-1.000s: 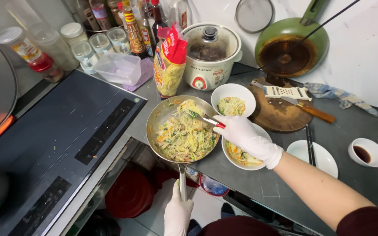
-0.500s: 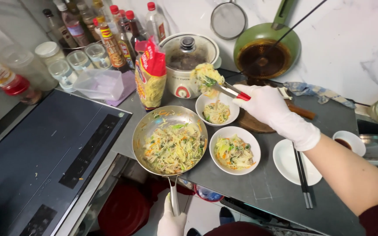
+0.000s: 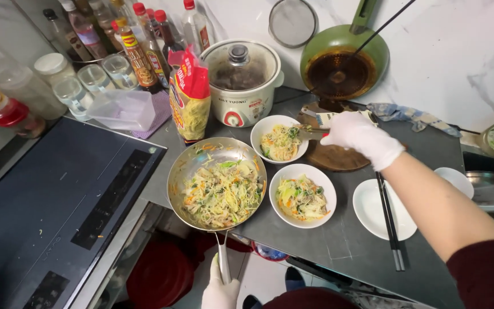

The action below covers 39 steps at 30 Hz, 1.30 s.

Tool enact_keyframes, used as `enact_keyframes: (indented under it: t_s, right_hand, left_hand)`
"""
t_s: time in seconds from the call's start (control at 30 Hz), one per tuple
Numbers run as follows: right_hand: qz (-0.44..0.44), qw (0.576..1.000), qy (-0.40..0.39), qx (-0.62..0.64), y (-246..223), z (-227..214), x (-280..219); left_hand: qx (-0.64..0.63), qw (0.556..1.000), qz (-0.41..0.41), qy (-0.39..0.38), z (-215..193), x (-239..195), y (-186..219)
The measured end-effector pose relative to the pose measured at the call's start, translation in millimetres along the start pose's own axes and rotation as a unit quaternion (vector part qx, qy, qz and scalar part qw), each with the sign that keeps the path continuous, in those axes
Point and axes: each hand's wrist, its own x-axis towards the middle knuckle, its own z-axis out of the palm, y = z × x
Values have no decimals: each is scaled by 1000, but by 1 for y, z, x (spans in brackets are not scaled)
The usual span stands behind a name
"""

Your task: Serving cooked noodles from a frying pan into multiple small bowls using chopsticks and tongs.

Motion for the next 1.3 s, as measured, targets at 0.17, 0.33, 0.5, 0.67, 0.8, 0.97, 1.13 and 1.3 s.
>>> enact_keyframes:
  t_s: [0.17, 0.33, 0.5, 0.67, 0.8, 0.97, 1.13, 1.3]
  right_hand:
    - [-32, 999, -6, -21, -23, 34, 29]
    - [-28, 999, -2, 19, -11, 9, 3]
    - [-26, 999, 19, 39, -1, -28, -33]
    - [-61, 991, 34, 118, -21, -50, -74]
    - [-153, 973, 46, 169, -63, -39, -96]
    - [-166, 978, -105, 68, -115, 2, -98]
    - [-171, 976, -122, -57, -117, 55, -57]
    - [-216, 970, -58, -93, -139, 114, -23]
  left_hand:
    - [-2, 1000, -3, -7, -7, -7, 6]
    - [22, 1000, 17, 0, 3, 3, -4]
    - [13, 1000, 11, -4, 7, 7, -3]
    - [-33, 998, -13, -46, -16, -26, 13]
    - [-35, 998, 25, -42, -20, -35, 10]
    - [-59, 996, 57, -28, -22, -44, 7]
    - [-59, 996, 64, -36, -20, -41, 7]
    - [-59, 995, 84, -18, -12, -33, 2]
